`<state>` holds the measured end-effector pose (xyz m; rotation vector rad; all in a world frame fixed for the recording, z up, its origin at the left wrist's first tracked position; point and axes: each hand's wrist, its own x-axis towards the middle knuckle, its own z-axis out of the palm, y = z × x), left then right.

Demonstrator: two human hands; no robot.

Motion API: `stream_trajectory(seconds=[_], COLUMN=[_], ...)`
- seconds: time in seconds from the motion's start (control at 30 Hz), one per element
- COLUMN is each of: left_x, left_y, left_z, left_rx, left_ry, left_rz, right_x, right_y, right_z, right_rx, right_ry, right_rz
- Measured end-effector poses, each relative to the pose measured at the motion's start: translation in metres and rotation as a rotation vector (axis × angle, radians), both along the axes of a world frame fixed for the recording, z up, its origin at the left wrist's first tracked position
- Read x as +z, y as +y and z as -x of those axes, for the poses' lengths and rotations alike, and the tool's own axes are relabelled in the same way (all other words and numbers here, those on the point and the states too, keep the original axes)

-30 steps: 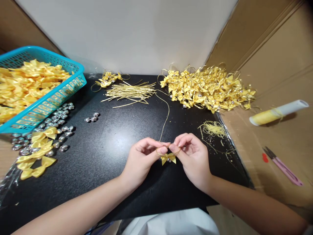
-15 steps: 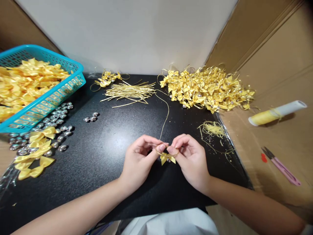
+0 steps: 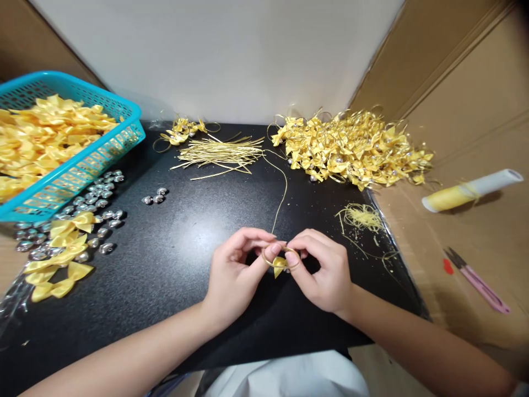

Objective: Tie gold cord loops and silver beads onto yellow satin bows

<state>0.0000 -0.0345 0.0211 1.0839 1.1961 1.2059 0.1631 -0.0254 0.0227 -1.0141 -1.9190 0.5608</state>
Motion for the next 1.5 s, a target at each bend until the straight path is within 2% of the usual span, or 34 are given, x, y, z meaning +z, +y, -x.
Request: stream_trajectory(seconds=[0.37, 0.47, 0.57, 0.67, 0.8, 0.9, 0.97, 1.03, 1.13, 1.4, 1.5], left_x=[-0.003, -0.002, 0.0, 0.002, 0.005, 0.009, 0.011, 0.012, 0.011, 0.007, 0.006], left_y=[0.0, 0.002, 0.004, 0.005, 0.006, 0.011, 0.015, 0.018, 0.018, 0.013, 0.012], left_z=[0.0, 0.004, 0.009, 0.011, 0.011, 0.015, 0.02, 0.023, 0.024, 0.013, 0.011], left_rx=[-0.047, -0.091, -0.144, -0.168, -0.171, -0.247, -0.351, -0.444, -0.501, -0.48, -0.454], left_ry=[0.118, 0.265, 0.434, 0.484, 0.489, 0.576, 0.715, 0.856, 0.964, 1.037, 1.072], left_rz=[-0.11, -0.168, -0.297, -0.39, -0.404, -0.37, -0.286, -0.181, -0.093, -0.051, -0.052], right_x=[-0.001, -0.001, 0.0, 0.0, -0.002, 0.0, 0.003, 0.007, 0.012, 0.026, 0.029], right_y=[-0.001, 0.0, 0.002, 0.002, 0.0, 0.002, 0.007, 0.014, 0.022, 0.013, 0.011], right_z=[0.001, 0.0, -0.001, -0.001, 0.0, -0.002, -0.006, -0.011, -0.02, -0.024, -0.025], right_rx=[-0.016, -0.014, -0.006, -0.001, 0.004, 0.012, 0.024, 0.031, 0.061, 0.081, 0.119], right_ry=[0.055, 0.049, 0.039, 0.033, 0.025, 0.016, -0.014, -0.054, -0.1, -0.29, -0.335], right_rz=[0.002, 0.008, 0.01, 0.009, 0.018, 0.013, 0.085, 0.28, 0.582, 0.734, 0.867])
